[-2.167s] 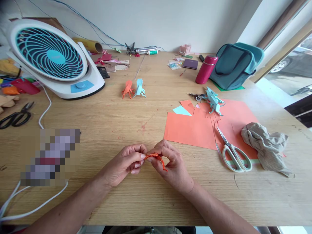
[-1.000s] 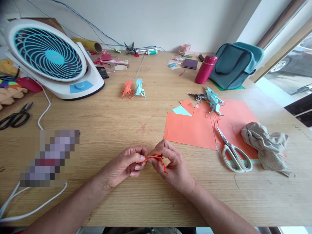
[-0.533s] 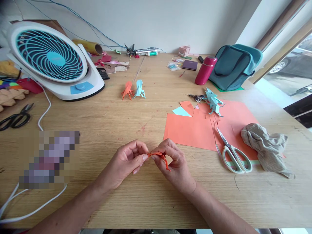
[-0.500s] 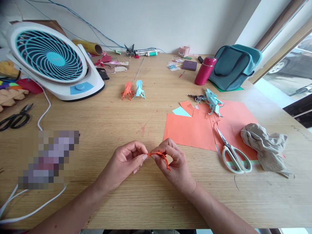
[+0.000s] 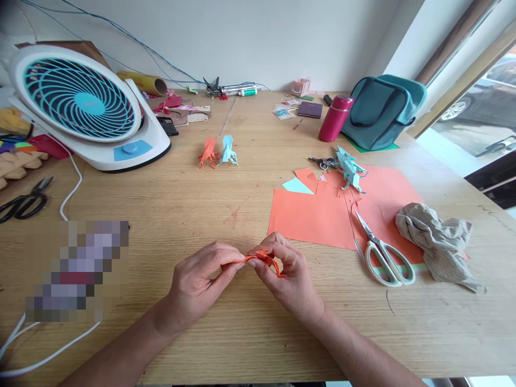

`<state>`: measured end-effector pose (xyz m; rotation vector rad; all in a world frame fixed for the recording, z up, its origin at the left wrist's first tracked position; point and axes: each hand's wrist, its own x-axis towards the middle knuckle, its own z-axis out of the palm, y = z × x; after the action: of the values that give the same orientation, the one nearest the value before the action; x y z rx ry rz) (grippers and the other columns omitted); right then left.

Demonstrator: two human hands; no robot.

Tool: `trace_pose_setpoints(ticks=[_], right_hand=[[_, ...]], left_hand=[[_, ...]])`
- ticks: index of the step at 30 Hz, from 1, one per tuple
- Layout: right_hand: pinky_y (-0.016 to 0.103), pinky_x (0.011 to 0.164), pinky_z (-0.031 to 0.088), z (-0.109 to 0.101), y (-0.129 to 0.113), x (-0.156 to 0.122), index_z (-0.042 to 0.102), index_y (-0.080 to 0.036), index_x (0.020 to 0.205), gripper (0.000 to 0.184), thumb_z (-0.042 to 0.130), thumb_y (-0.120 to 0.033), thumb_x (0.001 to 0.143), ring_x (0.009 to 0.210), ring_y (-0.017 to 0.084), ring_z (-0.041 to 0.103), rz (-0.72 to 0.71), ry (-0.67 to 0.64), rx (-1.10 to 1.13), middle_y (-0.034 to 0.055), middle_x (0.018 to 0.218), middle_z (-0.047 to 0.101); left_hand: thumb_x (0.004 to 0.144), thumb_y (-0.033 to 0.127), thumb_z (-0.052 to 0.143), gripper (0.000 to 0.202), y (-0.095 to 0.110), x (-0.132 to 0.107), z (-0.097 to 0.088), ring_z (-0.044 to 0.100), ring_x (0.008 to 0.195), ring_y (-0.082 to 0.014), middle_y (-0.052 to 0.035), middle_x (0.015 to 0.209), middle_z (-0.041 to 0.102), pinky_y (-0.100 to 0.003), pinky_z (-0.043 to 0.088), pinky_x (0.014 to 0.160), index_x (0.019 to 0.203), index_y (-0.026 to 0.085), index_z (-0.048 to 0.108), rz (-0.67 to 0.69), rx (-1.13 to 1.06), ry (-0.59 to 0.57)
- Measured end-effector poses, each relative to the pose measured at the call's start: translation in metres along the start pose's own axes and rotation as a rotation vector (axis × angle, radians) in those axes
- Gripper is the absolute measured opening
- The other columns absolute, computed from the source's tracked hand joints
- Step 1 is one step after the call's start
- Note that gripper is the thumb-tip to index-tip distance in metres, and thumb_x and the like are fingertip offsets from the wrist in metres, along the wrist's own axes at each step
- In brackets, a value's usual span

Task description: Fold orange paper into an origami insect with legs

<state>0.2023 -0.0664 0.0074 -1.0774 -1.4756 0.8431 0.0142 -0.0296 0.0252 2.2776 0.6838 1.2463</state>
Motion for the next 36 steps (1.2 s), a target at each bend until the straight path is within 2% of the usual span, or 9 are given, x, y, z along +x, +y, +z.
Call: trace_pose_setpoints(ticks=[9,17,22,36], right_hand=[[0.032,0.067,0.047,0.000,0.000,0.000,0.072,-0.025,0.090,0.007,0.068,-0.026,0.095,0.075,0.016,0.057,-0.021,-0.003,-0.006,0.0014,0.079,0.062],[0.031,0.069,0.047,0.001,0.002,-0.001,0.072,-0.025,0.090,0.006,0.068,-0.024,0.095,0.077,0.015,0.056,0.006,-0.016,0.016,0.0005,0.081,0.061],[0.031,0.067,0.047,0.005,0.002,-0.001,0.071,-0.024,0.089,0.008,0.067,-0.027,0.096,0.074,0.016,0.056,-0.003,0.011,0.013,0.0008,0.079,0.060],[0.030,0.066,0.046,0.008,0.000,-0.002,0.069,-0.024,0.087,0.011,0.065,-0.028,0.097,0.074,0.016,0.055,-0.003,0.064,-0.046,0.0011,0.079,0.057]], left_hand=[[0.093,0.001,0.059,0.022,0.000,-0.003,0.000,0.066,0.086,-0.0122,-0.0032,0.093,0.069,-0.021,0.054,0.079,0.102,0.021,0.064,-0.034,-0.004,-0.060],[0.091,0.006,0.065,0.014,0.005,-0.001,0.005,0.067,0.079,-0.0115,-0.0017,0.086,0.069,-0.021,0.053,0.075,0.091,0.020,0.062,-0.181,-0.098,-0.003],[0.092,0.006,0.064,0.015,0.006,-0.002,0.005,0.070,0.084,-0.0128,-0.0021,0.090,0.073,-0.022,0.055,0.078,0.091,0.021,0.064,-0.173,-0.092,0.028],[0.091,0.008,0.066,0.013,0.008,-0.001,0.011,0.073,0.083,-0.0139,-0.0029,0.088,0.075,-0.023,0.056,0.077,0.089,0.021,0.068,-0.216,-0.101,0.096]])
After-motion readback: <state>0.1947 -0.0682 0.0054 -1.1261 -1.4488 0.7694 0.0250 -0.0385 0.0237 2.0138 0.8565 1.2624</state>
